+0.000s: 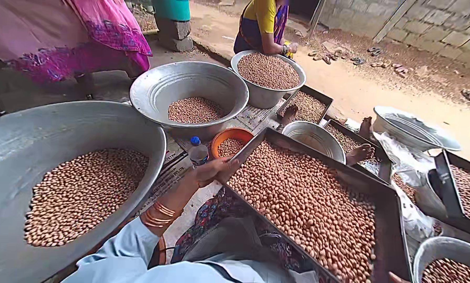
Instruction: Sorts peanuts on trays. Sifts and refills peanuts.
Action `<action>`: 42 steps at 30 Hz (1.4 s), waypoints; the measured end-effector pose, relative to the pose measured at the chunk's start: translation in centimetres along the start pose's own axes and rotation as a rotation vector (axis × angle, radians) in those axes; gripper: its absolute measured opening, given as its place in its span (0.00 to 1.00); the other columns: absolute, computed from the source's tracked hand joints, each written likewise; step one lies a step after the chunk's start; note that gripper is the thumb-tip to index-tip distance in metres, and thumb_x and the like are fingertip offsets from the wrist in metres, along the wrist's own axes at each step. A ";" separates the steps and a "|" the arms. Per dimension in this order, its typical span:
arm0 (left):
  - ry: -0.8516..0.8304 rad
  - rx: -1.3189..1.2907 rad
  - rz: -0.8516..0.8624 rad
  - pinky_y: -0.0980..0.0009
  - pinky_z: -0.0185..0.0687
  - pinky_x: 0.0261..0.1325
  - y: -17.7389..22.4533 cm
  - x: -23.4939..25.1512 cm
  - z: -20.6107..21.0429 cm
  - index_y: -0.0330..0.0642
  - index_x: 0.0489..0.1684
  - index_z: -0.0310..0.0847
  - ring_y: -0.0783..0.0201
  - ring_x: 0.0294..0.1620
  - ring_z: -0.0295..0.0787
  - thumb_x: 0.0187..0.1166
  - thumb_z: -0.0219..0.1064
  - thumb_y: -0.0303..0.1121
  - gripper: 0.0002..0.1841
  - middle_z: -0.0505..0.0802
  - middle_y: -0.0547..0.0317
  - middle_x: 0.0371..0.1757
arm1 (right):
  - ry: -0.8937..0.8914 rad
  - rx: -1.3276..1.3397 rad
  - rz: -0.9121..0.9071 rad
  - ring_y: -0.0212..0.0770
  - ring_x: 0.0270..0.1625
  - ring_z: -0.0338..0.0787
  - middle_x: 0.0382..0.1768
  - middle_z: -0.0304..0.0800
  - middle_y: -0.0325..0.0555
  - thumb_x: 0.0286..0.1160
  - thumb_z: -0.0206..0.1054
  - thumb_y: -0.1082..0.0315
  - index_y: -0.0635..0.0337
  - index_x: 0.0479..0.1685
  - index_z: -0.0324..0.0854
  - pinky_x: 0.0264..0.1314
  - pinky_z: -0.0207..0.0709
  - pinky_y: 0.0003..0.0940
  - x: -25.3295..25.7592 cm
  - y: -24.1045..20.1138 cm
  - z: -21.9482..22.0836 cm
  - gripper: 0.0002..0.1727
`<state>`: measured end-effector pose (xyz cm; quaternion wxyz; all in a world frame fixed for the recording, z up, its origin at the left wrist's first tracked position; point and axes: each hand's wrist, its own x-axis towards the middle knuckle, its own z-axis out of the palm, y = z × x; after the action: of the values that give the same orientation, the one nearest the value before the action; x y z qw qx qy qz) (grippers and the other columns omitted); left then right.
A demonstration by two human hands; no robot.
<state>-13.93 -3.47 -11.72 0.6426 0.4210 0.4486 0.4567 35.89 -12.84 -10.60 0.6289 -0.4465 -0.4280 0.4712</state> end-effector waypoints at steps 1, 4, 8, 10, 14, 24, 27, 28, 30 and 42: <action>0.205 -0.153 0.095 0.73 0.89 0.52 2.0 0.3 0.5 0.46 0.65 0.80 0.74 0.46 0.91 0.93 0.51 0.44 0.17 0.94 0.67 0.47 | -0.059 0.003 -0.064 0.25 0.47 0.96 0.43 0.98 0.32 0.78 0.59 0.70 0.52 0.49 0.88 0.54 0.89 0.24 2.2 -1.6 1.7 0.12; 0.480 -0.608 0.333 0.60 0.91 0.51 6.3 4.4 0.6 0.46 0.81 0.69 0.58 0.51 0.94 0.94 0.39 0.54 0.29 0.92 0.50 0.60 | -0.072 0.066 -0.184 0.20 0.31 0.92 0.27 0.95 0.29 0.72 0.56 0.71 0.49 0.34 0.89 0.35 0.87 0.19 8.4 -6.3 13.4 0.14; 0.150 -0.862 0.348 0.45 0.84 0.69 9.8 6.9 4.5 0.39 0.79 0.64 0.45 0.66 0.87 0.91 0.49 0.38 0.22 0.84 0.40 0.70 | -0.206 -0.276 -0.272 0.30 0.51 0.88 0.63 0.85 0.36 0.67 0.67 0.69 0.37 0.91 0.56 0.44 0.86 0.33 15.8 -5.6 29.4 0.45; 0.150 -0.822 0.238 0.50 0.87 0.61 10.5 7.8 4.8 0.36 0.60 0.74 0.50 0.53 0.91 0.87 0.51 0.30 0.12 0.90 0.44 0.52 | -0.327 -0.584 -0.437 0.59 0.66 0.84 0.80 0.74 0.59 0.69 0.71 0.64 0.43 0.97 0.48 0.54 0.79 0.64 17.5 -3.2 35.4 0.51; 0.302 -0.695 0.037 0.71 0.88 0.41 8.4 9.5 1.3 0.37 0.51 0.75 0.65 0.33 0.87 0.87 0.53 0.23 0.07 0.87 0.55 0.38 | -0.510 -1.006 -0.633 0.66 0.45 0.88 0.78 0.68 0.75 0.66 0.75 0.66 0.39 0.98 0.49 0.36 0.79 0.59 16.5 -0.8 42.5 0.54; 0.388 -0.221 0.186 0.78 0.83 0.48 4.1 4.8 1.7 0.34 0.50 0.76 0.74 0.37 0.83 0.86 0.52 0.16 0.08 0.84 0.62 0.36 | -0.558 -0.964 -1.056 0.61 0.57 0.90 0.88 0.59 0.69 0.54 0.79 0.70 0.14 0.89 0.63 0.31 0.85 0.47 12.7 6.4 41.3 0.56; 0.142 -0.169 0.321 0.79 0.83 0.52 0.6 6.9 1.4 0.42 0.54 0.78 0.79 0.42 0.85 0.86 0.55 0.22 0.09 0.88 0.69 0.39 | -0.467 -0.942 -1.109 0.67 0.67 0.88 0.83 0.69 0.72 0.55 0.75 0.70 0.19 0.78 0.78 0.45 0.89 0.50 11.5 8.6 37.3 0.44; 0.080 -0.197 0.353 0.76 0.84 0.56 -0.9 7.3 1.6 0.41 0.62 0.76 0.76 0.47 0.87 0.88 0.55 0.26 0.11 0.90 0.66 0.46 | -0.428 -0.930 -1.112 0.66 0.65 0.90 0.80 0.73 0.73 0.57 0.75 0.67 0.23 0.72 0.84 0.42 0.88 0.48 11.1 9.1 35.8 0.37; 0.001 -0.165 0.313 0.71 0.85 0.60 -3.0 8.9 2.8 0.37 0.84 0.56 0.71 0.56 0.87 0.90 0.56 0.32 0.25 0.85 0.54 0.61 | -0.346 -0.904 -1.086 0.62 0.57 0.93 0.74 0.77 0.78 0.59 0.74 0.64 0.36 0.64 0.90 0.35 0.87 0.42 10.7 9.6 32.6 0.27; 0.506 -0.461 0.016 0.61 0.91 0.46 -5.8 10.1 3.2 0.39 0.55 0.80 0.63 0.41 0.94 0.90 0.51 0.35 0.13 0.94 0.55 0.40 | 0.072 -0.176 -0.046 0.21 0.62 0.89 0.63 0.86 0.36 0.49 0.83 0.68 0.68 0.83 0.49 0.67 0.86 0.24 -2.2 9.0 3.5 0.57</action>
<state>-7.79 4.53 -18.37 0.5857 0.1414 0.4753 0.6411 30.24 -13.02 -18.77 0.6129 -0.5066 -0.4551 0.4009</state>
